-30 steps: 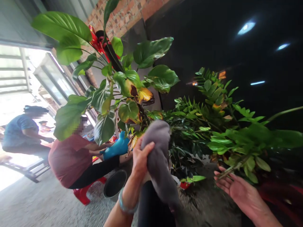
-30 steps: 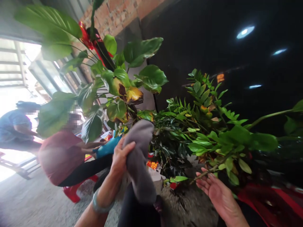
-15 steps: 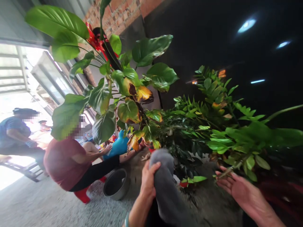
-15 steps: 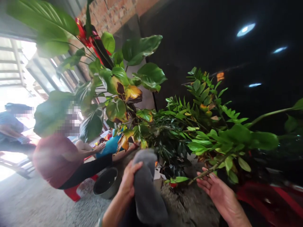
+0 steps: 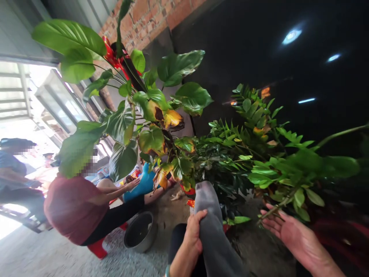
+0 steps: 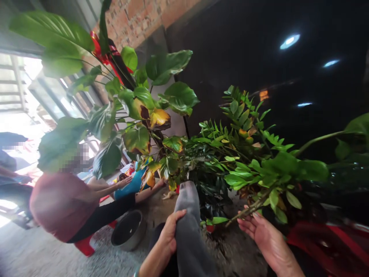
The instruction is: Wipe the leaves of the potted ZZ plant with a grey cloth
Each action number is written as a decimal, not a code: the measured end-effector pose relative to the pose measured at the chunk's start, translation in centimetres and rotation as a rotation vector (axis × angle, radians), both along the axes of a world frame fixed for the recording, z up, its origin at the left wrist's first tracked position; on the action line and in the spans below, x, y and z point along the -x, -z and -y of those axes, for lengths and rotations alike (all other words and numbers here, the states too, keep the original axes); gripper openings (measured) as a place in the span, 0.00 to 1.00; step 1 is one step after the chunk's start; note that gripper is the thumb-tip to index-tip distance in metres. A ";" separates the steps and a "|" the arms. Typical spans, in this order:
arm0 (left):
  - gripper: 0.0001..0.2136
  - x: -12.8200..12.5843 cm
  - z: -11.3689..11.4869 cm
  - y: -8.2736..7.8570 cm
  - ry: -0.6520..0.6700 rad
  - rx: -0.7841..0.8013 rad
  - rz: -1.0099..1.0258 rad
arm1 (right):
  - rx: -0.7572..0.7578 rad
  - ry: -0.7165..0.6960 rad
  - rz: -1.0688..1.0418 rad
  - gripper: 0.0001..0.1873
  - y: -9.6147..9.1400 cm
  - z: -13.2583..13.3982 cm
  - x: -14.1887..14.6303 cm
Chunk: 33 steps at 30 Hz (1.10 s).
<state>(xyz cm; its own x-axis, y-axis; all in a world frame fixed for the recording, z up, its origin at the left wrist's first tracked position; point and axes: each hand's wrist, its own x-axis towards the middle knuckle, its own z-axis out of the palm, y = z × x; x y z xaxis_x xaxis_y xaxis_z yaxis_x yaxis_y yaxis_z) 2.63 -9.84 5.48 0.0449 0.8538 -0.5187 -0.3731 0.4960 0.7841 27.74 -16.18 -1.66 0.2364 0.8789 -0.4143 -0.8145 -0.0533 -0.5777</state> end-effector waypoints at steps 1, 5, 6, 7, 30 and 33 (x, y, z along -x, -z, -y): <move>0.17 0.0 0.6 -0.5 -0.008 -0.020 0.020 | 0.005 0.004 -0.002 0.19 -0.1 0.1 -0.1; 0.24 -0.6 -0.4 -6.3 -0.159 -0.421 0.005 | -0.008 -0.001 -0.023 0.16 -0.4 0.0 -0.1; 0.24 -0.8 -1.4 -7.7 -0.204 -0.505 0.014 | -0.022 -0.009 -0.031 0.15 -0.3 -0.1 -0.2; 0.24 -1.0 -2.3 -8.8 -0.240 -0.556 0.026 | -0.042 -0.026 -0.040 0.14 -0.2 -0.2 -0.2; 0.13 -6.2 -6.4 -7.0 0.318 -0.466 -0.225 | -0.103 -0.087 0.013 0.17 0.8 0.0 -0.3; 0.14 -5.2 -5.4 -7.1 0.544 -0.378 -0.233 | -0.123 -0.132 0.011 0.12 0.9 0.5 -0.6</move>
<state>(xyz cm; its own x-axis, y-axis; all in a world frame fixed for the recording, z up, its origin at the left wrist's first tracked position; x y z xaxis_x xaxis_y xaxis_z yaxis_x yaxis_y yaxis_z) 7.83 -4.41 12.60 0.4408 0.8652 -0.2392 0.0501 0.2423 0.9689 28.33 -16.68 -2.55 0.1192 0.9467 -0.2993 -0.7985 -0.0878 -0.5955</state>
